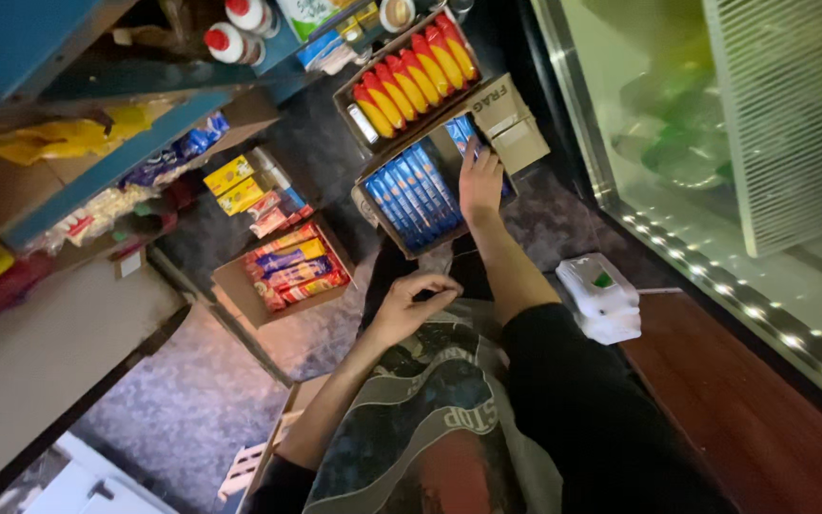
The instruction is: The person picks up several cans and boxes of cookies from a cardboard box on the floor and places them onto grocery store shelves one by one.
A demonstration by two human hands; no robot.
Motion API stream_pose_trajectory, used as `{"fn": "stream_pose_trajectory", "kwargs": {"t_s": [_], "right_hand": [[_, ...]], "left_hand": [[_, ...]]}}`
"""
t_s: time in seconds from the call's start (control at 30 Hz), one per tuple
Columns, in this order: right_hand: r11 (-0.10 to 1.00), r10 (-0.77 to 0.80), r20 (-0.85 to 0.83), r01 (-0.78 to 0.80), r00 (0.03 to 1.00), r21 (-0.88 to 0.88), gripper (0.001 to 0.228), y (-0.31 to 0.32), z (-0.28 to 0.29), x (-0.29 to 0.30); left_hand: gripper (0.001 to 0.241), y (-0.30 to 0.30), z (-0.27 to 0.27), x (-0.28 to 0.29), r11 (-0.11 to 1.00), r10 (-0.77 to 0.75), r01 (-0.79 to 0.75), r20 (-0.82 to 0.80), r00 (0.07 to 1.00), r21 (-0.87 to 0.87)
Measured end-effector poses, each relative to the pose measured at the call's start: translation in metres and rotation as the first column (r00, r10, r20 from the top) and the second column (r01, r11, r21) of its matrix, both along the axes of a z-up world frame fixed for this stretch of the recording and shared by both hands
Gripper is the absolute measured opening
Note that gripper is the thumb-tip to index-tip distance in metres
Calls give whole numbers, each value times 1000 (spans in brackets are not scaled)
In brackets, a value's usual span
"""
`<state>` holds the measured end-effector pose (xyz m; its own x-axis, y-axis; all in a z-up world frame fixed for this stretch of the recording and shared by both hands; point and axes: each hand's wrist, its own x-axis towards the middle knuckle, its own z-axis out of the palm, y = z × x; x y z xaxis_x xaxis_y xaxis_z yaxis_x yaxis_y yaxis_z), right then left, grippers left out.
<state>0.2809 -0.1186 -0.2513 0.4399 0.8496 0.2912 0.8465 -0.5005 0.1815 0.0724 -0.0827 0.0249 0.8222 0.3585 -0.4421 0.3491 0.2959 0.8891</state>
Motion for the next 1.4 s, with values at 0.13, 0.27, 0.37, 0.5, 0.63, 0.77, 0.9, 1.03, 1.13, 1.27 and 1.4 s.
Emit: {"fn": "stream_pose_trajectory", "kwargs": {"t_s": [0.13, 0.27, 0.37, 0.5, 0.63, 0.77, 0.9, 1.03, 1.13, 1.27, 1.4], "right_hand": [[999, -2, 58, 5, 998, -41, 36, -1, -38, 0], [941, -167, -371, 35, 914, -337, 83, -18, -76, 10], [892, -250, -502, -4, 828, -452, 101, -19, -42, 16], [896, -254, -532, -11, 808, -444, 72, -29, 28, 16], [959, -178, -538, 21, 824, -284, 71, -44, 120, 2], [983, -150, -685, 32, 713, -182, 62, -36, 205, -26], [996, 86, -614, -82, 785, 34, 53, -14, 275, -61], [924, 362, -475, -240, 802, 299, 57, 9, 301, -84], [827, 560, -688, -267, 461, 494, 54, 26, 345, -87], [902, 403, -912, 202, -72, 382, 27, 33, 354, -70], [908, 369, -922, 257, -121, 330, 29, 44, 358, -62]], "left_hand": [[41, 22, 28, 4, 991, 71, -85, 125, 990, 103], [49, 16, 4, -20, 986, 116, -123, 71, 991, 114], [11, 3, -25, -36, 971, 226, -228, 49, 973, 66], [78, 22, -22, -30, 962, 271, -269, 27, 962, -44], [71, 39, -5, -11, 970, 240, -241, 23, 971, 42], [113, 46, -11, 3, 912, 409, -407, 19, 912, -55], [107, 35, -90, -6, 790, 586, -538, 105, 803, -294], [95, 51, -120, -18, 614, 717, -628, 6, 697, -479], [51, 76, -71, -24, 269, 768, -713, -302, 564, -648], [69, 87, 9, -31, 69, 833, -579, -273, 482, -812], [91, 92, -30, -53, 68, 840, -388, -157, 519, -919]]}}
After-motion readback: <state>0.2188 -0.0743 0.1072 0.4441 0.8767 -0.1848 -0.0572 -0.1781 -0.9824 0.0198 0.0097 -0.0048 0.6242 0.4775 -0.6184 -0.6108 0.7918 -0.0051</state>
